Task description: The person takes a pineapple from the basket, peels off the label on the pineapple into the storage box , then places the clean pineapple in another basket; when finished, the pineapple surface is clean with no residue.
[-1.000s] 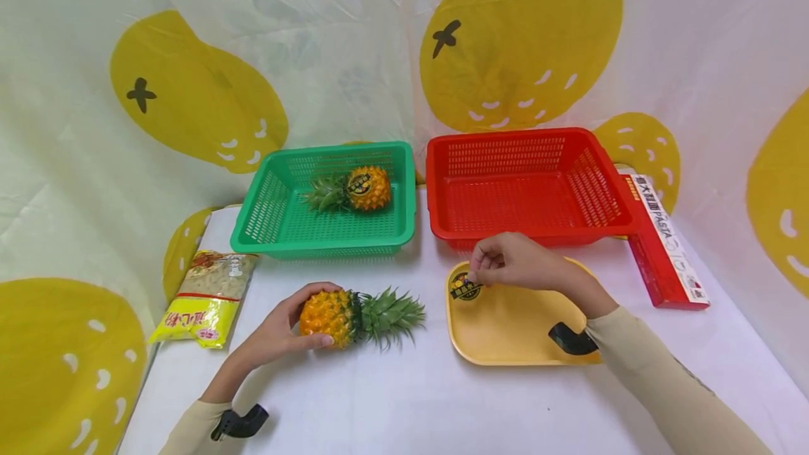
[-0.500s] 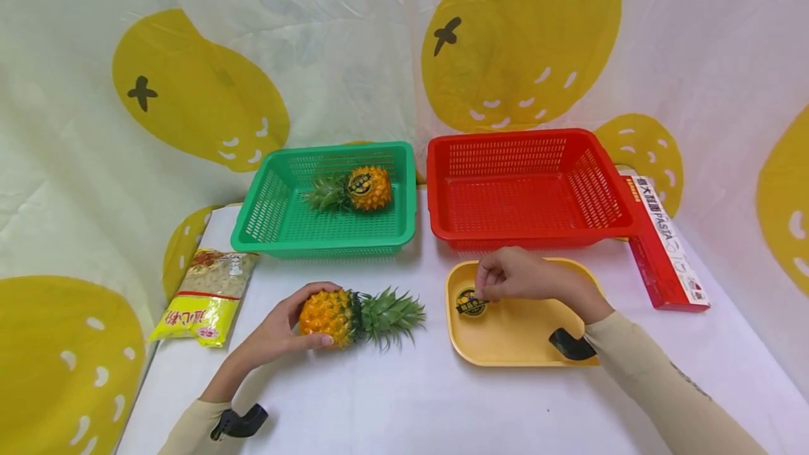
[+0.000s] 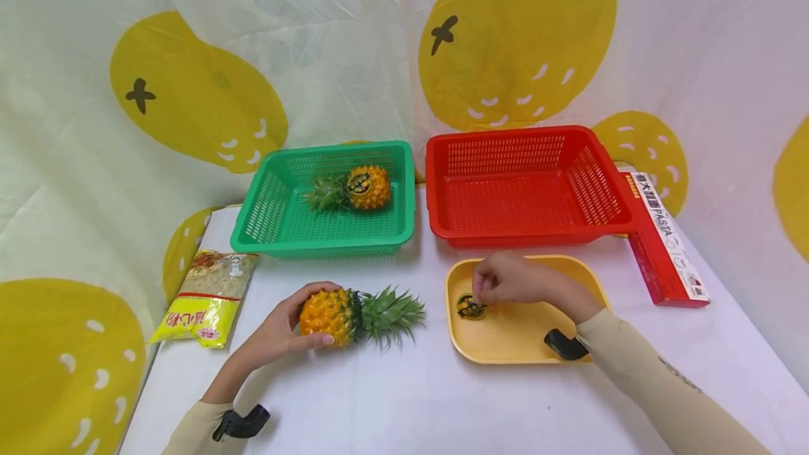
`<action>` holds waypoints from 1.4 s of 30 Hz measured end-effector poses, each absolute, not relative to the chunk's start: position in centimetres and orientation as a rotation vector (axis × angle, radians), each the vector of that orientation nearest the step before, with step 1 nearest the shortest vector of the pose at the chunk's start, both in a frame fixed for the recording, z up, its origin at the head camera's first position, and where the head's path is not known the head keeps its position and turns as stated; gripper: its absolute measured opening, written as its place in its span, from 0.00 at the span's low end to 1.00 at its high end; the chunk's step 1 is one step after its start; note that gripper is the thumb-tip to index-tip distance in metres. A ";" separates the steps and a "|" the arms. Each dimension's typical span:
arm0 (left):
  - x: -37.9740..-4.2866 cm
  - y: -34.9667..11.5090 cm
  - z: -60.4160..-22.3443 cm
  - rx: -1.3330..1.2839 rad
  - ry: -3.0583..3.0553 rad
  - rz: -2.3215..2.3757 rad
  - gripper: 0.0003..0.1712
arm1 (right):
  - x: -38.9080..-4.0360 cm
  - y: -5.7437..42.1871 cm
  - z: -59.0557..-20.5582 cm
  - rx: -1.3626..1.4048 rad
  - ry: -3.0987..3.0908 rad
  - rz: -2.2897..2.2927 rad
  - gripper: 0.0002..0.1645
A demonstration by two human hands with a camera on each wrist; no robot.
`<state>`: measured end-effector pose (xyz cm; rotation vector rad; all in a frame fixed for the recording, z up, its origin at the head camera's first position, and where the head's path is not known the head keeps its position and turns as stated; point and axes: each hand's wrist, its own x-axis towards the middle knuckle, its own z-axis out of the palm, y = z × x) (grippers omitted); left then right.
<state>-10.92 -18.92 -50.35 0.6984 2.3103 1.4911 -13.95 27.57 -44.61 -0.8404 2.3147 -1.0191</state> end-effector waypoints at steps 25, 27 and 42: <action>-10.8 -18.8 -50.7 0.697 2.278 1.532 0.43 | -13.8 27.2 -46.3 -0.729 2.404 -0.876 0.08; -10.8 -18.9 -50.7 0.703 2.274 1.538 0.43 | -13.8 27.2 -46.2 -0.716 2.411 -0.870 0.07; -10.9 -18.8 -50.7 0.696 2.279 1.537 0.43 | -13.5 27.0 -43.8 -0.807 2.496 -0.882 0.05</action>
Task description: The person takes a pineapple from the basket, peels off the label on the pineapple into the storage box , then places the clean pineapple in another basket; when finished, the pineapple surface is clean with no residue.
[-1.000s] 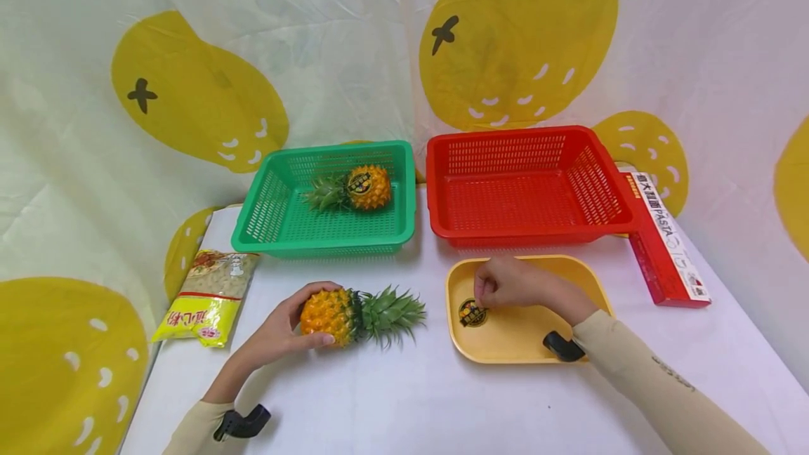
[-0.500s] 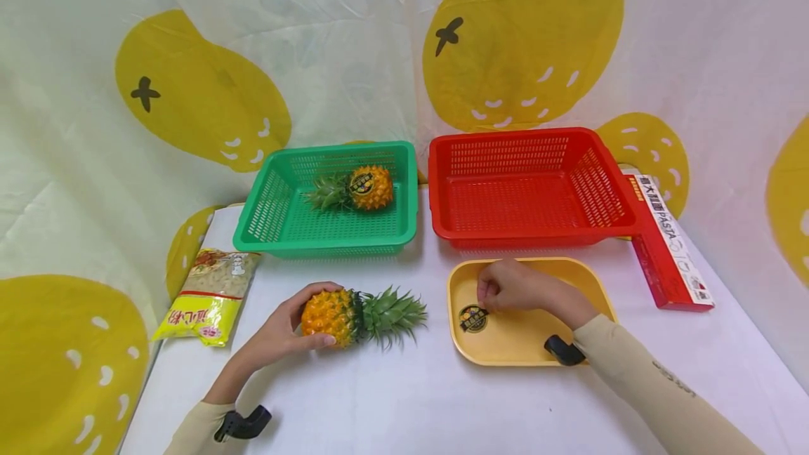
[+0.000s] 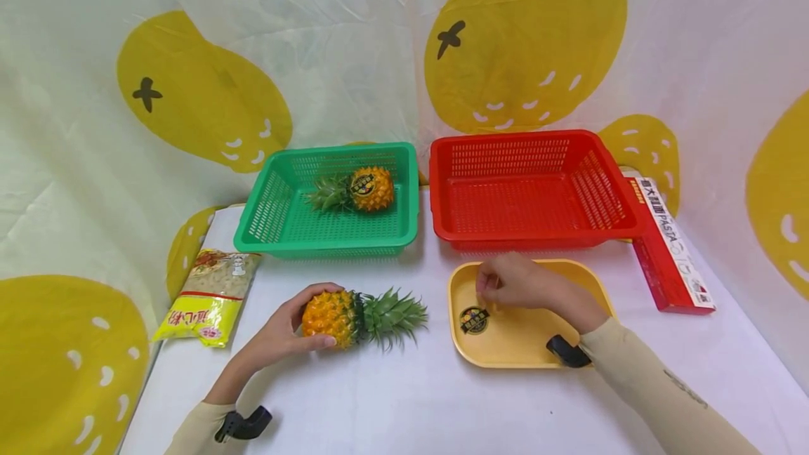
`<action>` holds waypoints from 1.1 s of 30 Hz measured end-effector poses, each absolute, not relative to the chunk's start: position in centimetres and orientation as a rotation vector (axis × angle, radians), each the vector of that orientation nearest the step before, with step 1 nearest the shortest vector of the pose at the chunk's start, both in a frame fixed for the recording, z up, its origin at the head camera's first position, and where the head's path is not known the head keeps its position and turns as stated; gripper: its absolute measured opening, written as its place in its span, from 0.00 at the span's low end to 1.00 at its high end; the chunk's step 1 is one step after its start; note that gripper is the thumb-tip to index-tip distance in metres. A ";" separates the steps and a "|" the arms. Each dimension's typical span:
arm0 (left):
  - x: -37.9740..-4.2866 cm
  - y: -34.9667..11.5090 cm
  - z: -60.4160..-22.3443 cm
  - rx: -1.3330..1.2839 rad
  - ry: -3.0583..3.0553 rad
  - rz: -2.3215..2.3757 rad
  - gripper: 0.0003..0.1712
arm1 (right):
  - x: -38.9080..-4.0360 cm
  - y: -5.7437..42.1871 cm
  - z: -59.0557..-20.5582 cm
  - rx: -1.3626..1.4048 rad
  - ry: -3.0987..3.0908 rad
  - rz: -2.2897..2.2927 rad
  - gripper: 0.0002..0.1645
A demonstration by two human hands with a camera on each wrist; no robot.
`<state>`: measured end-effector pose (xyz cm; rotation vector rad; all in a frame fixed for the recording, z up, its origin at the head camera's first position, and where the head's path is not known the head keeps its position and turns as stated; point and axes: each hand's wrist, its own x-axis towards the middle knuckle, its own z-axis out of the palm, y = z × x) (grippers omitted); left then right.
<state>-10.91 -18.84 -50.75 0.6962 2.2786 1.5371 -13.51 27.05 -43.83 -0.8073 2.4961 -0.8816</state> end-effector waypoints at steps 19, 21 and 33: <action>-10.8 -18.8 -50.8 0.711 2.273 1.562 0.43 | -12.7 20.8 -40.1 -0.905 2.590 -0.971 0.04; -10.8 -18.9 -50.8 0.708 2.276 1.558 0.43 | -12.6 19.7 -40.2 -0.917 2.595 -0.974 0.06; -10.9 -18.9 -50.9 0.729 2.295 1.541 0.43 | -12.0 15.0 -41.6 -1.053 2.620 -0.900 0.33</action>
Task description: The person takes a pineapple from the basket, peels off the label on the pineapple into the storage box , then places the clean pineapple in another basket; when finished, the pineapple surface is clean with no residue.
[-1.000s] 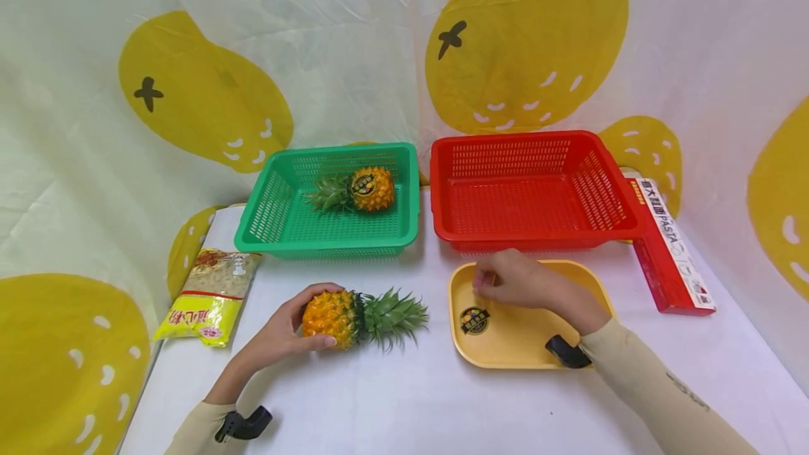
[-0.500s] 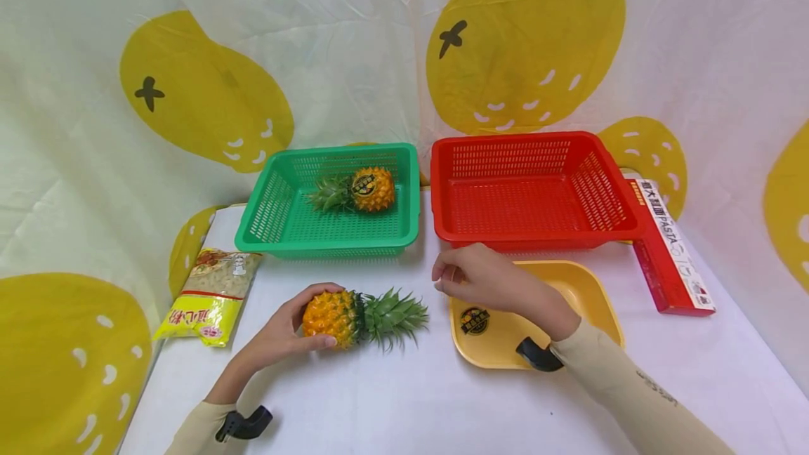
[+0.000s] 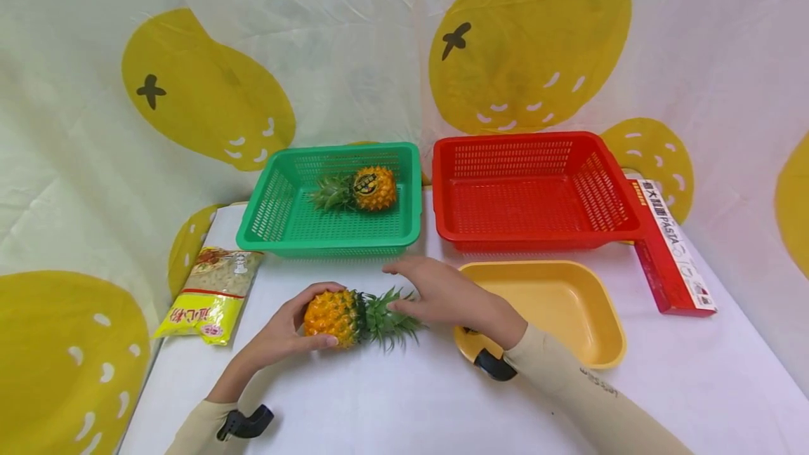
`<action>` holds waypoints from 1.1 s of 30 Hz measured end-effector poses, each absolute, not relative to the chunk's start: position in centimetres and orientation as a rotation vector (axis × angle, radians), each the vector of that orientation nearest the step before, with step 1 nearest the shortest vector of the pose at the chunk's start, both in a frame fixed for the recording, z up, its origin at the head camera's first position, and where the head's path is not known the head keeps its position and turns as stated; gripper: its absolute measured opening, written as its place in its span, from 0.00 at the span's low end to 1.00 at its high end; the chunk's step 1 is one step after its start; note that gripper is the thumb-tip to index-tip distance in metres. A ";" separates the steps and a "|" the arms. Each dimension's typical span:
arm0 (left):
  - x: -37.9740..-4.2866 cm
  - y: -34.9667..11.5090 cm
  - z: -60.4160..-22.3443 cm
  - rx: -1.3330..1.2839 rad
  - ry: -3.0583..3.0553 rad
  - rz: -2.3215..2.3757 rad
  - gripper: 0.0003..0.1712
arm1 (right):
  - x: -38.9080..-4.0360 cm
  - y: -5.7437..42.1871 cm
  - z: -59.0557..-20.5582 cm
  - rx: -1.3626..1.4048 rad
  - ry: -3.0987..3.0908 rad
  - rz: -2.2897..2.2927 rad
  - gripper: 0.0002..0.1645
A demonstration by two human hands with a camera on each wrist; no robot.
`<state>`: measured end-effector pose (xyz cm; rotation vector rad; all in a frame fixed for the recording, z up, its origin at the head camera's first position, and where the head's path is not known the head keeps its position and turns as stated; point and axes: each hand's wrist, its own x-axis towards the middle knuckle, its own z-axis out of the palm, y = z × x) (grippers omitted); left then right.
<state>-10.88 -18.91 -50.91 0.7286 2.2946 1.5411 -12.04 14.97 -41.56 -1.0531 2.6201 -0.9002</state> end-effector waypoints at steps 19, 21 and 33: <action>-11.0 -18.9 -51.0 0.752 2.297 1.534 0.43 | -11.7 10.8 -44.3 -1.059 2.601 -0.754 0.55; -11.0 -18.9 -51.1 0.751 2.298 1.532 0.43 | -11.7 10.5 -44.5 -1.059 2.603 -0.737 0.56; -10.8 -18.9 -51.0 0.719 2.302 1.526 0.43 | -11.6 9.3 -46.1 -1.067 2.641 -0.613 0.58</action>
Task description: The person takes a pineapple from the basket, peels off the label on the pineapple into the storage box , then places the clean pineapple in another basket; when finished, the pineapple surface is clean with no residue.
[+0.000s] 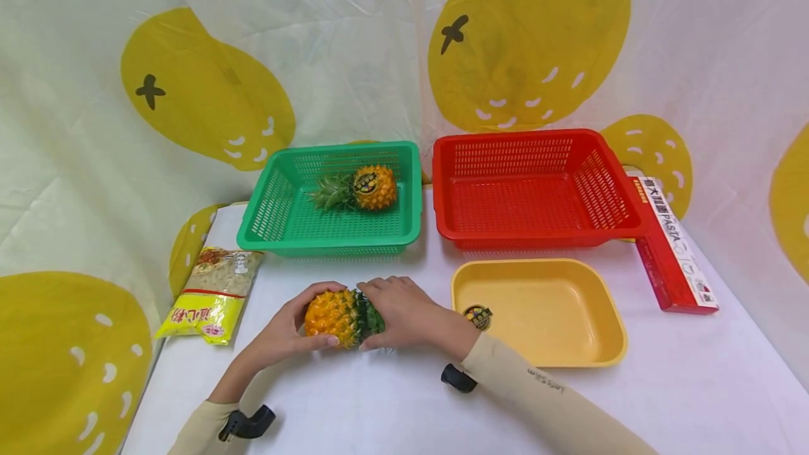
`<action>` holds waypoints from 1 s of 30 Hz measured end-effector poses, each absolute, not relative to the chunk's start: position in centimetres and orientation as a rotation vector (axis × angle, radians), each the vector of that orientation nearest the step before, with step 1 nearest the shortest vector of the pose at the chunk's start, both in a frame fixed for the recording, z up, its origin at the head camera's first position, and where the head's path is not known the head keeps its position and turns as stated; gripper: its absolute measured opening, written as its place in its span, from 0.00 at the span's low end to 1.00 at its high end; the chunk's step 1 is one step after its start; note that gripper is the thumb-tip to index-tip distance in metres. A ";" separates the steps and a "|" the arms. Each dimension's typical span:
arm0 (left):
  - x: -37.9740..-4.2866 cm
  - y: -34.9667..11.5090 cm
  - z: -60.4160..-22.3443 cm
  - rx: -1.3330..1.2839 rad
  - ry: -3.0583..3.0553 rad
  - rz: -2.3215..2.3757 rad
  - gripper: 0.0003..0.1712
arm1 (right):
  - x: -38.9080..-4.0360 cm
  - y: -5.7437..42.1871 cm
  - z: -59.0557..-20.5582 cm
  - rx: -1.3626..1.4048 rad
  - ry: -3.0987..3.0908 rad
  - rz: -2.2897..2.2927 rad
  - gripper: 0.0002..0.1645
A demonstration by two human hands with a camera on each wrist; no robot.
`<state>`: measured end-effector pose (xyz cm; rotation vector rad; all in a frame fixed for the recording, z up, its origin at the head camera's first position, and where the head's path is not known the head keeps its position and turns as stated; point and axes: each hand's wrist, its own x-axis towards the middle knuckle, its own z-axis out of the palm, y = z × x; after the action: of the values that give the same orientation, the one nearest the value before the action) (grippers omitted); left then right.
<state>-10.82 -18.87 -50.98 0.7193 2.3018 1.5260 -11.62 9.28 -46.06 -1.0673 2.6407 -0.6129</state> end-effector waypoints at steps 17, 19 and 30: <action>-10.7 -18.7 -50.8 0.743 2.306 1.531 0.44 | -11.0 8.2 -47.0 -0.935 2.674 -0.640 0.55; -10.7 -18.7 -50.9 0.747 2.303 1.535 0.44 | -10.9 8.2 -47.0 -0.937 2.680 -0.649 0.53; -10.0 -18.1 -49.1 0.741 2.341 1.550 0.44 | -11.0 8.2 -47.7 -0.979 2.717 -0.703 0.49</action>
<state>-10.01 -18.07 -49.11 0.7413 2.3413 1.5503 -11.03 8.24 -47.75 -0.9785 2.7166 -0.7034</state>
